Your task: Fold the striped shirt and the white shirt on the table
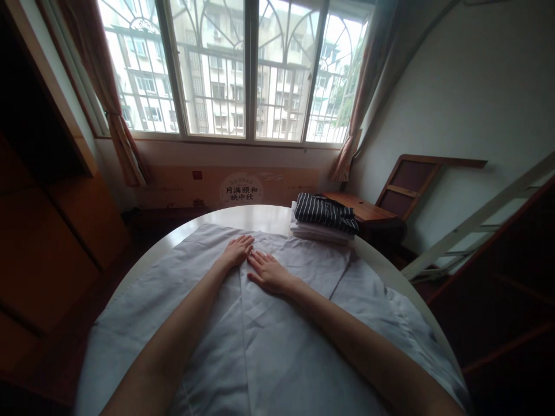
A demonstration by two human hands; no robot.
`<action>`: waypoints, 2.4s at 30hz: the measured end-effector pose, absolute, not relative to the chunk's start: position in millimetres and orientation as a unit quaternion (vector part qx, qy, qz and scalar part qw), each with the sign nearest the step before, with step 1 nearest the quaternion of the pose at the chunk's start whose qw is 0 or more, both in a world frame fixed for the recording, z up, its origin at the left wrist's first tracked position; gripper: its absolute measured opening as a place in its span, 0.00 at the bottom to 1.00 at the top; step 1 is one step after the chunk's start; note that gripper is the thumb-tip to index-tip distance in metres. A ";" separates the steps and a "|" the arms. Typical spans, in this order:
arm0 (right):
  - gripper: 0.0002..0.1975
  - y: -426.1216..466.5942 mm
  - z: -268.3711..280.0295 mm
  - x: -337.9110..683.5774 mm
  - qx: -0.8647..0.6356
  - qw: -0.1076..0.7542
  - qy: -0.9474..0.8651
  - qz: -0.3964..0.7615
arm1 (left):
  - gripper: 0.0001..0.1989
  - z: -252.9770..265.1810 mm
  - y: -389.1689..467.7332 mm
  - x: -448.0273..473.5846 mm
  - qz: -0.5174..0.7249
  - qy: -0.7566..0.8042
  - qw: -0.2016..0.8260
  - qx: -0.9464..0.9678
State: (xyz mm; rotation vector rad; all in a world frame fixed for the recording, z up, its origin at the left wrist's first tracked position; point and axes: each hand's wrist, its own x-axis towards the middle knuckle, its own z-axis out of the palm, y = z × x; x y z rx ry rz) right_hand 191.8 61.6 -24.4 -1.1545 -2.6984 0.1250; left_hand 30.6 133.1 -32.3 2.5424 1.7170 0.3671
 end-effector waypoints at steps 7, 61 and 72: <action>0.29 2.8 -13.5 203.7 -0.368 0.085 -0.924 0.067 | 0.29 -26.4 132.1 31.4 0.108 0.561 0.047 0.820; 0.13 68.9 -18.7 341.3 -0.579 0.167 -0.790 -0.114 | 0.29 -26.3 97.9 -94.4 0.073 0.769 0.009 0.635; 0.22 61.5 -31.4 339.0 -0.697 0.131 -0.702 -0.064 | 0.30 -22.9 77.0 -101.4 0.065 0.770 0.018 0.634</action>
